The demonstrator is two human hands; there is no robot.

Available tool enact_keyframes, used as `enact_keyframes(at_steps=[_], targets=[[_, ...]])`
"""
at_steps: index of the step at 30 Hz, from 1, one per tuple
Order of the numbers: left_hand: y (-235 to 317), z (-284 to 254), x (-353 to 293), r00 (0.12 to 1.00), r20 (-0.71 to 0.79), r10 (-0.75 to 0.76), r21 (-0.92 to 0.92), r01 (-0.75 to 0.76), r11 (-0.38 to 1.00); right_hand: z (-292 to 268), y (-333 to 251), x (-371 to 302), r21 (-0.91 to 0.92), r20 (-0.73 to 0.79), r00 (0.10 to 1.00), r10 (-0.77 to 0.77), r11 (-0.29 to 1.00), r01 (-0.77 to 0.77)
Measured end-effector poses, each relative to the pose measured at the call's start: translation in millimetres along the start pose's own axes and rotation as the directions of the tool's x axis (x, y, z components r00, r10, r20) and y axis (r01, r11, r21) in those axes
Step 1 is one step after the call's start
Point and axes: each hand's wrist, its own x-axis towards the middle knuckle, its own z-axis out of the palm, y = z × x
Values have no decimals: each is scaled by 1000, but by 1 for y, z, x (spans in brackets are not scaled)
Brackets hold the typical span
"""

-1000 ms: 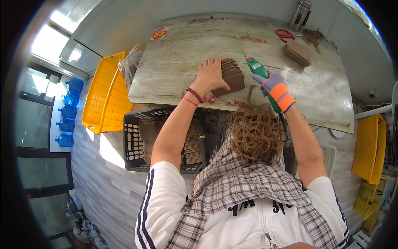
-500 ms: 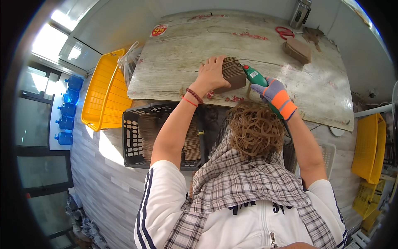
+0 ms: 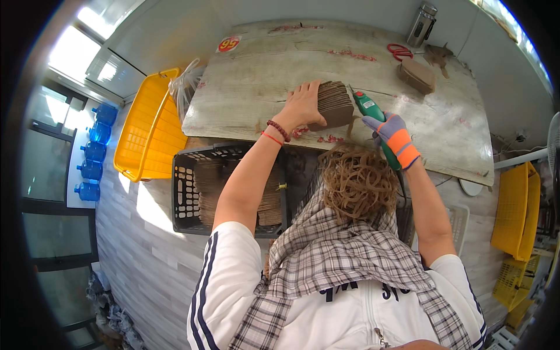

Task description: The person uses a green rotary tool to trim the edges of brown cardboard pieces. They hold each piece with the left hand and guide the tool with the right hand, then place the trimmed pieces into a black crate.

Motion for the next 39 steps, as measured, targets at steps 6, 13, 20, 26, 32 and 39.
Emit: enact_keyframes(at_steps=[6,13,20,26,32,39], targets=[[0,-8,3,998,53,-14,-18,15,1000,11,-27,1,-27,99,995,2,1000,1],[-4,-7,5,997,73,-32,-89,39,995,10,-19,7,-11,75,997,19,1000,-18],[-1,-16,-12,999,27,-28,0,28,1000,9,-16,9,2,44,999,12,1000,-12],[-16,6,-16,989,-136,-50,-108,36,994,27,-24,0,-124,90,996,-28,991,40],[-15,15,-13,982,-185,29,-207,-68,976,22,-14,4,-87,53,998,-22,996,27],[-12,14,-13,984,-174,25,-141,-50,989,21,-15,7,-52,20,998,56,997,-55]])
